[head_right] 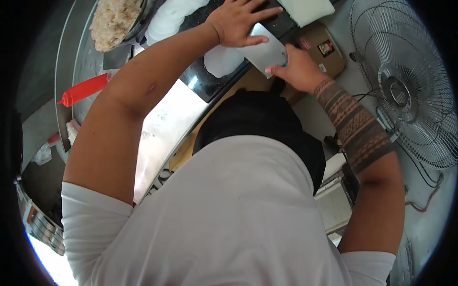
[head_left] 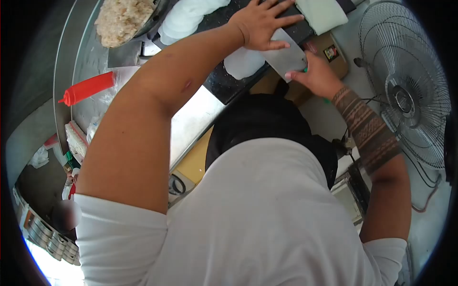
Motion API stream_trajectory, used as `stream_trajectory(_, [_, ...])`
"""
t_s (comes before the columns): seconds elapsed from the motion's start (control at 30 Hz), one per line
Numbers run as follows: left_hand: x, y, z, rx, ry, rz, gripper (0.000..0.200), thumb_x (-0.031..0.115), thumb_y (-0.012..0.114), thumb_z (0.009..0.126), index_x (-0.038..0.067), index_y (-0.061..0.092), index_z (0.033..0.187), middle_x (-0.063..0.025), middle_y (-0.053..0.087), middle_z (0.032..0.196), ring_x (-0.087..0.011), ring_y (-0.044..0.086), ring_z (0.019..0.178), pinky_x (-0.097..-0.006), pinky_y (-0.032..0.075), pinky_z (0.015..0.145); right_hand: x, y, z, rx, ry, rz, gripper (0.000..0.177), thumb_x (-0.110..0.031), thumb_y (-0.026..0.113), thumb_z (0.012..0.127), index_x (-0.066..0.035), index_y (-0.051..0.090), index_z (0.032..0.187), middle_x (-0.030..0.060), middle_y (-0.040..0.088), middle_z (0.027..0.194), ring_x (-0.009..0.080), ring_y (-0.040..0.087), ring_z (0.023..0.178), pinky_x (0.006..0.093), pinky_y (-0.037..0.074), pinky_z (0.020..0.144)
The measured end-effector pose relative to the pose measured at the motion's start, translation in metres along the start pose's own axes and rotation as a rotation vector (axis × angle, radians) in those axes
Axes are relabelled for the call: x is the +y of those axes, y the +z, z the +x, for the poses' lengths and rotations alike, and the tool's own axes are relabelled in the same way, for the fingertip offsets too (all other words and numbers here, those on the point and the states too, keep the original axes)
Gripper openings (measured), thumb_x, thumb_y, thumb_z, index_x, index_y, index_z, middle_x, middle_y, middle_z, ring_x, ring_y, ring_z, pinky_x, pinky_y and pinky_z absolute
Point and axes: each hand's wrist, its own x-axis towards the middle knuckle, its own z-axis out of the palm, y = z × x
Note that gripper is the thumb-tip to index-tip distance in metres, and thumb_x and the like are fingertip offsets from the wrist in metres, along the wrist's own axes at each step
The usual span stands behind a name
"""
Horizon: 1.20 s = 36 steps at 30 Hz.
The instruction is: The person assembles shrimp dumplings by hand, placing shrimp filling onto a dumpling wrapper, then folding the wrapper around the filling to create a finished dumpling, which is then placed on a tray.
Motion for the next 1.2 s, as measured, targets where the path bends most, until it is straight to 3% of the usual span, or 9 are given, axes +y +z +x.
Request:
stream_trajectory(0.17, [-0.023,-0.02,-0.004,0.093,0.048,-0.066,0.088,0.062,0.064,0.087,0.016,0.039,0.158,-0.0285,0.03,0.163,-0.0492,0.029,0.15,-0.0715,0.02,0.119,-0.02,0.001,0.007,0.046,-0.048,-0.195,0.063,-0.038,0.085,0.083,0.005,0.061,0.123,0.0233,0.072,0.109,0.0335,0.071,0.104,0.0418,0.054,0.09])
stream_trajectory(0.23, [-0.011,-0.006,-0.032,0.036,0.011,-0.095,0.083,0.066,0.059,0.089,0.034,0.035,0.161,-0.0158,0.031,0.167,-0.038,0.033,0.152,-0.0586,0.029,0.117,-0.031,0.025,-0.021,-0.024,-0.007,0.042,0.065,-0.038,0.088,0.081,0.004,0.062,0.123,0.0231,0.072,0.111,0.034,0.071,0.106,0.0414,0.054,0.094])
stream_trajectory(0.43, [0.031,0.014,-0.016,-0.045,0.029,-0.061,0.082,0.066,0.06,0.088,0.036,0.036,0.16,-0.0136,0.029,0.169,-0.0366,0.029,0.155,-0.0641,0.021,0.123,0.027,0.053,-0.041,0.044,-0.006,0.181,0.063,-0.038,0.088,0.079,0.007,0.062,0.114,0.0254,0.071,0.105,0.0397,0.071,0.099,0.0447,0.055,0.088])
stream_trajectory(0.53, [0.004,0.008,0.013,0.027,0.036,-0.095,0.088,0.063,0.063,0.087,0.015,0.039,0.158,-0.028,0.029,0.164,-0.0485,0.029,0.151,-0.0714,0.02,0.119,0.02,0.001,-0.011,0.034,-0.021,0.071,0.062,-0.04,0.087,0.08,0.007,0.062,0.112,0.0261,0.071,0.105,0.0402,0.071,0.1,0.0449,0.055,0.089])
stream_trajectory(0.77, [-0.012,-0.03,-0.02,0.057,0.08,-0.1,0.088,0.061,0.063,0.087,0.013,0.039,0.158,-0.0303,0.028,0.164,-0.0486,0.028,0.151,-0.0712,0.02,0.119,-0.024,0.024,-0.017,0.023,-0.006,-0.02,0.062,-0.035,0.088,0.081,0.005,0.062,0.122,0.0219,0.073,0.109,0.0343,0.072,0.101,0.0415,0.055,0.091])
stream_trajectory(0.8, [-0.005,-0.01,-0.041,0.065,0.038,-0.172,0.078,0.065,0.059,0.089,0.031,0.042,0.158,-0.0153,0.03,0.168,-0.0366,0.03,0.154,-0.0642,0.022,0.121,-0.023,0.041,-0.026,-0.028,0.029,-0.037,0.063,-0.032,0.089,0.08,0.005,0.062,0.123,0.0224,0.072,0.11,0.0355,0.071,0.103,0.042,0.055,0.091])
stream_trajectory(1.03, [0.026,0.02,-0.004,-0.044,0.017,-0.032,0.082,0.061,0.062,0.087,0.034,0.036,0.16,-0.0114,0.024,0.171,-0.034,0.026,0.156,-0.0654,0.019,0.122,0.027,0.039,-0.042,0.057,-0.044,0.176,0.063,-0.04,0.087,0.08,0.006,0.061,0.115,0.0272,0.071,0.106,0.0427,0.07,0.101,0.0465,0.054,0.089])
stream_trajectory(1.07, [0.017,0.018,0.003,0.204,0.054,0.078,0.067,0.052,0.065,0.09,0.027,0.053,0.151,-0.0143,0.051,0.154,-0.0325,0.054,0.136,-0.0584,0.043,0.108,0.027,0.022,-0.031,0.027,-0.055,0.114,0.06,-0.039,0.085,0.083,0.006,0.061,0.114,0.0275,0.071,0.106,0.043,0.07,0.101,0.0468,0.054,0.088])
stream_trajectory(1.2, [-0.017,0.008,0.007,0.205,-0.23,-0.094,0.076,0.047,0.061,0.092,0.011,0.04,0.156,-0.0322,0.032,0.16,-0.0501,0.032,0.149,-0.0661,0.023,0.12,0.0,-0.031,0.025,0.003,-0.172,-0.234,0.054,-0.039,0.078,0.09,0.007,0.059,0.112,0.028,0.07,0.104,0.0438,0.069,0.1,0.0474,0.054,0.087])
